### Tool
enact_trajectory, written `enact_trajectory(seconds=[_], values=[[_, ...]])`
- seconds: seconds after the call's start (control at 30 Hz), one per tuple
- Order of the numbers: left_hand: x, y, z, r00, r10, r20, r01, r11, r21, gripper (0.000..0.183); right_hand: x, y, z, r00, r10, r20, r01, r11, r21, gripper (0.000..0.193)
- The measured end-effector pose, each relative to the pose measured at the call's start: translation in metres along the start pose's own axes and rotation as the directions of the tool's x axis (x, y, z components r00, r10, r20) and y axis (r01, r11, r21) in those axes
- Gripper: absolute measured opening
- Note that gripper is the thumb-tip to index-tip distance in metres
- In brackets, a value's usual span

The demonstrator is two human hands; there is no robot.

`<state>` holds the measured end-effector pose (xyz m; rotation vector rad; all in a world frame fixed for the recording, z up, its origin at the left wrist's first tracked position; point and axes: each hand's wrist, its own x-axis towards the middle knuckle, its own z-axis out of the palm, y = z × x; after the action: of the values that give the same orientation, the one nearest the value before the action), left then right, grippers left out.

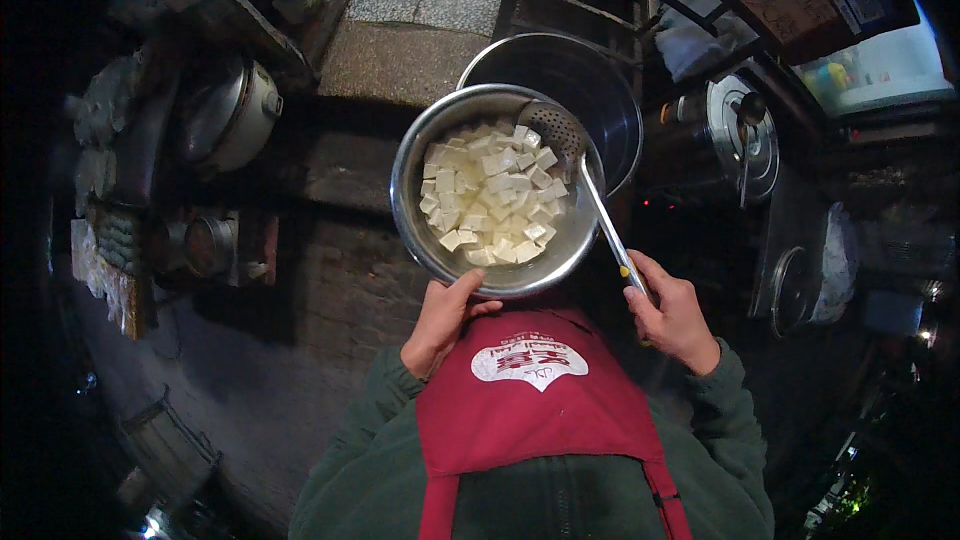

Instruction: The person retrieves a bowl of cubed tofu from a refrigerator, carries it to a stove, and uses a slotted spoon to transfer the tofu into a pot of boiling liquid. After transferring the tofu, the person returns the empty bowl to the refrigerator.

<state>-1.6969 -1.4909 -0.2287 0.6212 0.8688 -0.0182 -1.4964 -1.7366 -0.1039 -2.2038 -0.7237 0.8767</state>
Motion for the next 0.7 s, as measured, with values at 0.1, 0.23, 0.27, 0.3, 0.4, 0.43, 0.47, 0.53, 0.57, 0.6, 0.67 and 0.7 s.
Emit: enact_trajectory(seconds=[0.1,0.23,0.27,0.3,0.4,0.43,0.47,0.53,0.57,0.6,0.67,0.7], values=[[0.002,0.0,-0.002,1.0,-0.003,0.01,0.003,1.0,0.013,0.041,0.005,-0.008,0.014,0.906,-0.402,-0.131,0.329,0.865,-0.378,0.051],[0.003,-0.003,-0.002,1.0,0.005,0.018,-0.005,1.0,0.011,0.04,-0.003,-0.032,0.014,0.97,-0.236,-0.064,0.14,0.751,-0.646,0.052],[0.004,-0.004,-0.002,1.0,0.006,0.02,-0.007,1.0,0.014,0.04,-0.004,-0.04,0.01,0.973,-0.224,-0.06,0.119,0.704,-0.7,0.055],[0.004,-0.005,-0.002,1.0,0.005,0.021,-0.006,1.0,0.013,0.04,-0.006,-0.047,0.006,0.976,-0.209,-0.054,0.098,0.653,-0.751,0.058],[0.006,-0.007,-0.002,0.999,0.008,0.038,-0.007,0.999,-0.031,0.039,-0.003,-0.065,-0.006,0.941,-0.337,-0.039,0.139,0.487,-0.862,0.049],[0.007,-0.007,-0.002,0.999,0.011,0.034,-0.01,1.0,-0.021,0.04,-0.002,-0.07,-0.01,0.94,-0.34,-0.016,0.142,0.436,-0.889,0.049],[0.008,-0.008,-0.002,0.999,0.017,0.041,-0.016,0.999,-0.027,0.04,-0.002,-0.073,-0.012,0.957,-0.291,-0.014,0.119,0.433,-0.894,0.051],[0.009,-0.011,0.0,0.998,0.035,0.054,-0.033,0.998,-0.047,0.04,-0.002,-0.079,-0.01,0.977,-0.213,-0.018,0.074,0.418,-0.905,0.054],[0.009,-0.013,0.001,0.997,0.044,0.064,-0.04,0.998,-0.058,0.04,-0.002,-0.081,-0.006,0.975,-0.22,-0.02,0.072,0.4,-0.914,0.054],[0.009,-0.015,0.002,0.997,0.035,0.066,-0.03,0.997,-0.077,0.039,-0.003,-0.082,0.0,0.977,-0.209,-0.031,0.052,0.381,-0.923,0.053],[0.01,-0.018,0.003,0.995,0.036,0.093,-0.025,0.993,-0.115,0.041,-0.006,-0.084,0.016,0.981,-0.184,-0.068,0.003,0.358,-0.934,0.052],[0.011,-0.019,0.002,0.994,0.026,0.11,-0.008,0.988,-0.153,0.042,-0.008,-0.085,0.025,0.981,-0.171,-0.09,-0.024,0.353,-0.935,0.051]])
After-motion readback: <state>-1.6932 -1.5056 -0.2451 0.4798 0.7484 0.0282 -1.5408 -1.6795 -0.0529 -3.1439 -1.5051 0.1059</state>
